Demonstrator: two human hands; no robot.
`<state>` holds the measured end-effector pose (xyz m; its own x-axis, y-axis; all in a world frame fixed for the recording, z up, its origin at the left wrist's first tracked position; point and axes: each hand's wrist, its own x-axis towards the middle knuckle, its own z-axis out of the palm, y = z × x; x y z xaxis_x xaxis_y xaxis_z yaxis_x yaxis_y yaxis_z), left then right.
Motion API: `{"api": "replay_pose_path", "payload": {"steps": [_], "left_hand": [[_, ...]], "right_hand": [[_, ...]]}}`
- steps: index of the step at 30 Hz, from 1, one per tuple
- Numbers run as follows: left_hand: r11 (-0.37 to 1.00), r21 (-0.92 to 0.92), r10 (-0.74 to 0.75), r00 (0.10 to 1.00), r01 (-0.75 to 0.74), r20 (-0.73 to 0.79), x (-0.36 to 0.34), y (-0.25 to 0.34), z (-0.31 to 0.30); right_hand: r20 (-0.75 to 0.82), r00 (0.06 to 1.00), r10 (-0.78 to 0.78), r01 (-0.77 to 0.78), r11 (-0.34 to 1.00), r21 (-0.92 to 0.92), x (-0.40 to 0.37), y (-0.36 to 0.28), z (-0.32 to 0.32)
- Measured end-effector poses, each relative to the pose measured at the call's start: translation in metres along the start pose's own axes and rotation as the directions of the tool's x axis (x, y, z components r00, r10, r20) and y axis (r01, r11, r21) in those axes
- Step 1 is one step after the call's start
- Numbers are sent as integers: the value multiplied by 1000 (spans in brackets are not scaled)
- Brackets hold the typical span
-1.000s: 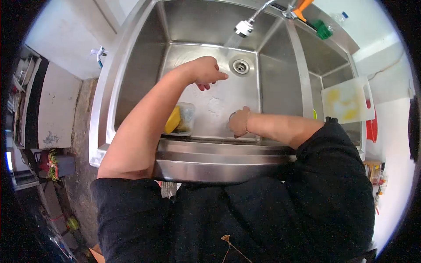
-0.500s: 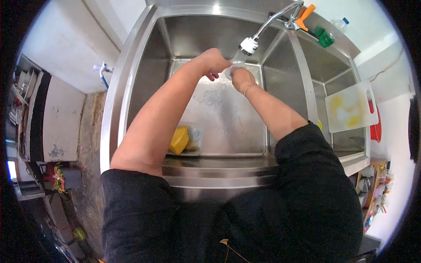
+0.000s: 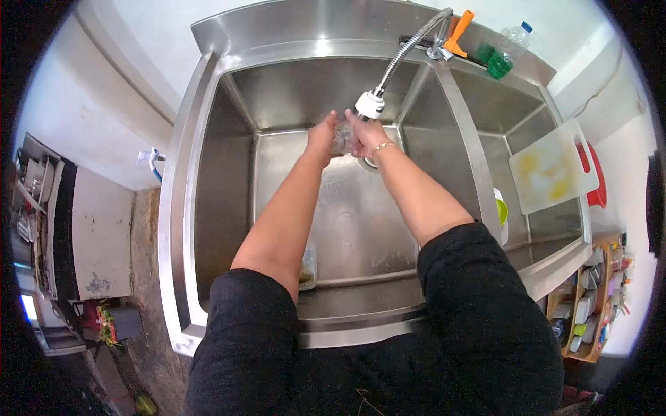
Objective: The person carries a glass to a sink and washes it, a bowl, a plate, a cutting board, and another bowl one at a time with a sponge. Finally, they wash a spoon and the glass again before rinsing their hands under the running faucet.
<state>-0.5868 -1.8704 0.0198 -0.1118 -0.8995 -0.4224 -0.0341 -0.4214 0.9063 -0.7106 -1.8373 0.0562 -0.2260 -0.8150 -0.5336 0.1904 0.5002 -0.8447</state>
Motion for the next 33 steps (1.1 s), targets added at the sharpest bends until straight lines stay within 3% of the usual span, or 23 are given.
{"api": "replay_pose_path", "payload": {"steps": [2,3,5,6,8,9,10,12,13,16,18,19,21,22,23,24,26,27,28,29,31,32,33], "left_hand": [[946,108,316,943,-305,-105,-8,-1,17],[819,123,574,800,-561,-174,-8,-7,27],[719,365,690,675,-592,-263,-8,-15,33],[656,477,745,600,-584,-290,-12,-12,35],[940,89,341,892,-330,-296,-21,7,26],[986,-102,108,969,-133,-221,-23,12,18],[955,-296,-15,994,-19,-112,1,-3,9],[760,-603,-182,970,243,161,64,-45,-7],[742,-581,-101,912,335,397,49,-36,-11],[886,-345,-206,929,311,309,-3,3,5],[845,-470,-31,900,256,435,0,0,18],[821,-520,31,890,237,455,22,-16,25],[815,-534,133,824,226,551,37,-25,25],[805,-541,67,868,245,492,34,-21,22],[793,-550,1,903,261,430,31,-17,19],[779,-563,-65,928,277,366,21,-9,16],[830,-518,-43,950,206,309,-13,4,16],[823,-538,-5,948,184,317,-11,-1,20],[814,-555,25,943,173,331,-11,-7,26],[829,-544,106,920,127,377,-9,-10,30],[794,-560,11,915,238,404,1,-4,26],[774,-563,-37,909,288,414,3,-2,22],[788,-552,-32,914,272,405,0,-1,21]], "right_hand": [[-32,999,41,-32,970,241,10,5,3],[-46,996,77,-54,927,372,13,7,6],[-56,988,144,-88,823,561,17,11,12],[-122,992,45,15,891,453,15,16,19],[-218,960,-174,218,956,195,24,32,29],[-57,904,-423,403,891,-210,31,47,26],[109,767,-633,586,621,-520,38,61,23],[271,545,-794,760,332,-559,-62,42,31],[335,539,-772,745,253,-617,-61,44,26],[524,514,-680,692,-32,-721,-37,41,-7],[624,525,-579,630,-229,-742,-23,38,-25],[351,836,-421,495,303,-815,-35,22,-5],[368,802,-470,543,317,-778,-30,27,-1],[381,779,-498,573,320,-754,-39,20,5],[427,727,-538,546,76,-834,-60,23,2],[590,587,-555,610,-176,-772,-48,27,-12],[863,274,-425,580,-643,-500,-13,33,-46],[692,508,-514,558,-416,-718,-27,29,-33],[530,639,-558,628,-20,-778,-22,29,-20],[367,772,-518,592,379,-711,-13,26,-7],[349,729,-588,644,417,-642,-6,32,-6],[496,523,-694,727,60,-684,-8,39,-16],[651,291,-701,694,-314,-648,-9,42,-28]]}}
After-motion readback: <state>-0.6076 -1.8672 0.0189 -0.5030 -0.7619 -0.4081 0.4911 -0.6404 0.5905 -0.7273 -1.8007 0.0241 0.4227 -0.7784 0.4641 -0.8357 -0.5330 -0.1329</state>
